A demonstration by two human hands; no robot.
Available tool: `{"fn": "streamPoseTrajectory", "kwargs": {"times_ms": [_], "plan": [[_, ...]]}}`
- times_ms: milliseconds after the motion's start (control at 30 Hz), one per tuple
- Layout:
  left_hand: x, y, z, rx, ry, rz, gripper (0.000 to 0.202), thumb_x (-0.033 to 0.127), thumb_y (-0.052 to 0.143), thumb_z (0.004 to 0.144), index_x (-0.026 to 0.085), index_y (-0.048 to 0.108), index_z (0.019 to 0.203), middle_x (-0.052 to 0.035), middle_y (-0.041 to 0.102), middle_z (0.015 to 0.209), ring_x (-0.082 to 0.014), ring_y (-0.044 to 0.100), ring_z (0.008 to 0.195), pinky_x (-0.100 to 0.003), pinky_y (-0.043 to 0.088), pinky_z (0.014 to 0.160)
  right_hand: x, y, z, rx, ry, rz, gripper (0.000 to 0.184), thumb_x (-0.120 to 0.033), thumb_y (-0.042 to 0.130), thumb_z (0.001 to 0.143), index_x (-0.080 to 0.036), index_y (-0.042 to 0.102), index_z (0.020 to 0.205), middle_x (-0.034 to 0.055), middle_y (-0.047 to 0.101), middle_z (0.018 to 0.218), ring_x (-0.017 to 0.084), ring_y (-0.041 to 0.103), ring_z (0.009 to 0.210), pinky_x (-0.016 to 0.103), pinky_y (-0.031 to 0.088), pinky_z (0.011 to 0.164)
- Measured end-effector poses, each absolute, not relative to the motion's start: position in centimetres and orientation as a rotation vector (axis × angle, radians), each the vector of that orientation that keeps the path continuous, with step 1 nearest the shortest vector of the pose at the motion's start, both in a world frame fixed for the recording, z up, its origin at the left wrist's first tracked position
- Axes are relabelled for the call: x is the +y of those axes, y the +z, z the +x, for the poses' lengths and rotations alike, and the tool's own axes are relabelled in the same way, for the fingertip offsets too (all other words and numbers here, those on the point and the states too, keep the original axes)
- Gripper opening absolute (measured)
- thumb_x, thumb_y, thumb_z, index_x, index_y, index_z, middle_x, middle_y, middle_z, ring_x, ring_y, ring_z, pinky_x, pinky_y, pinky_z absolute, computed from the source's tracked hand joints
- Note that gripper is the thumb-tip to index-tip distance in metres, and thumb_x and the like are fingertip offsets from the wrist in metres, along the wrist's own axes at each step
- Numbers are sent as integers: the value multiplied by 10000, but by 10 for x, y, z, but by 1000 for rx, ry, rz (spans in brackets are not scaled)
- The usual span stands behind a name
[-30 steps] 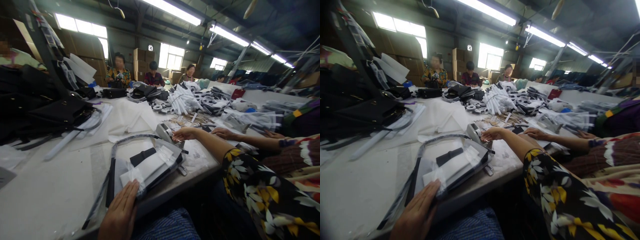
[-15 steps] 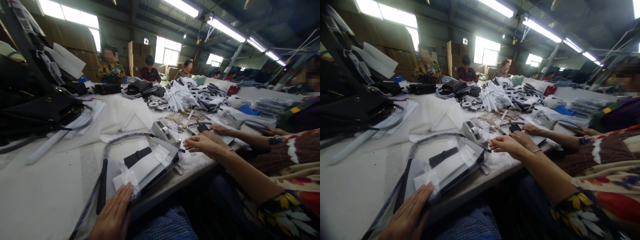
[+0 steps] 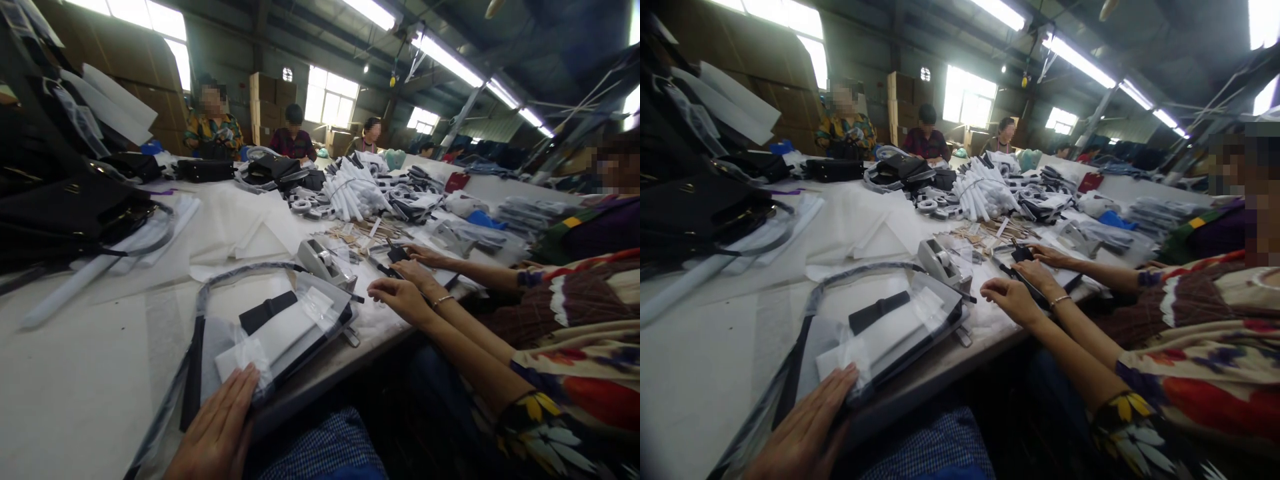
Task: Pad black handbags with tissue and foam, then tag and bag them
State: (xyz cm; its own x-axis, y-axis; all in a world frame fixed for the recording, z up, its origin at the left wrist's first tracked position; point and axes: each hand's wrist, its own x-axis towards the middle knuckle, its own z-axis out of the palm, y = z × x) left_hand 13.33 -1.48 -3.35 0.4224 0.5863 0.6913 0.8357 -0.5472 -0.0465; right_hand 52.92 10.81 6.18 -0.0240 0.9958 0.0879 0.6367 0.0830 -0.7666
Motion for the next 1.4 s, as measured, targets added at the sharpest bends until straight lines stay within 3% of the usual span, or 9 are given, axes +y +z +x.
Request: {"fn": "streamPoseTrajectory", "kwargs": {"times_ms": [100,233,433,700,867,933,1100,1400], "plan": [[-17,-32,136,-1224,-907,-2286,409,150,417,974,115,547,1360,-66,628,1349,-200,619,1180,-336,424,1081,93,95,506,-2112,602,-1391,225,-422,689,857,-210,746,910,43,741,849,177,670,763,276,522,740],[-24,-24,143,-1376,-886,-2291,403,107,412,970,127,558,1345,-60,631,1346,-210,606,1209,-365,516,1006,86,130,438,-2508,805,-923,174,-328,651,912,-174,730,932,46,729,864,141,663,779,243,508,765],[-29,-18,149,-1522,-922,-2327,425,70,415,960,144,546,1358,-79,610,1372,-223,572,1259,-391,544,1012,123,124,333,-2938,1102,-447,199,-349,620,928,-184,732,931,23,697,800,125,623,707,220,458,685],[-32,-26,152,-1652,-1038,-2231,424,69,435,954,210,605,1317,-153,606,1277,-243,610,1166,-364,588,903,163,97,254,-3587,676,-322,97,-312,747,825,-234,756,881,-10,739,823,129,614,713,231,316,579],[-30,-25,150,-1583,-1036,-2306,421,63,438,958,164,584,1340,-104,591,1378,-247,522,1288,-385,517,1033,160,97,233,-3694,116,-62,64,-285,738,839,-225,746,817,22,736,833,139,590,658,267,256,560],[-29,-25,148,-1546,-1030,-2338,414,72,433,966,143,570,1350,-79,582,1406,-234,515,1296,-374,508,1046,167,92,230,-3674,54,49,106,-328,734,844,-223,735,833,26,730,832,141,579,647,275,245,562],[-28,-25,147,-1552,-1082,-2329,409,85,428,973,140,563,1355,-72,580,1411,-226,535,1281,-372,535,1009,188,79,229,-3628,312,114,213,-421,709,859,-219,699,789,9,720,812,129,558,644,262,239,551],[-28,-30,148,-1562,-1017,-2335,433,57,440,952,137,554,1362,-70,574,1416,-234,535,1287,-387,560,989,207,54,236,-3341,999,34,423,-555,797,722,-179,606,753,-28,620,736,102,507,628,225,315,594]]}}
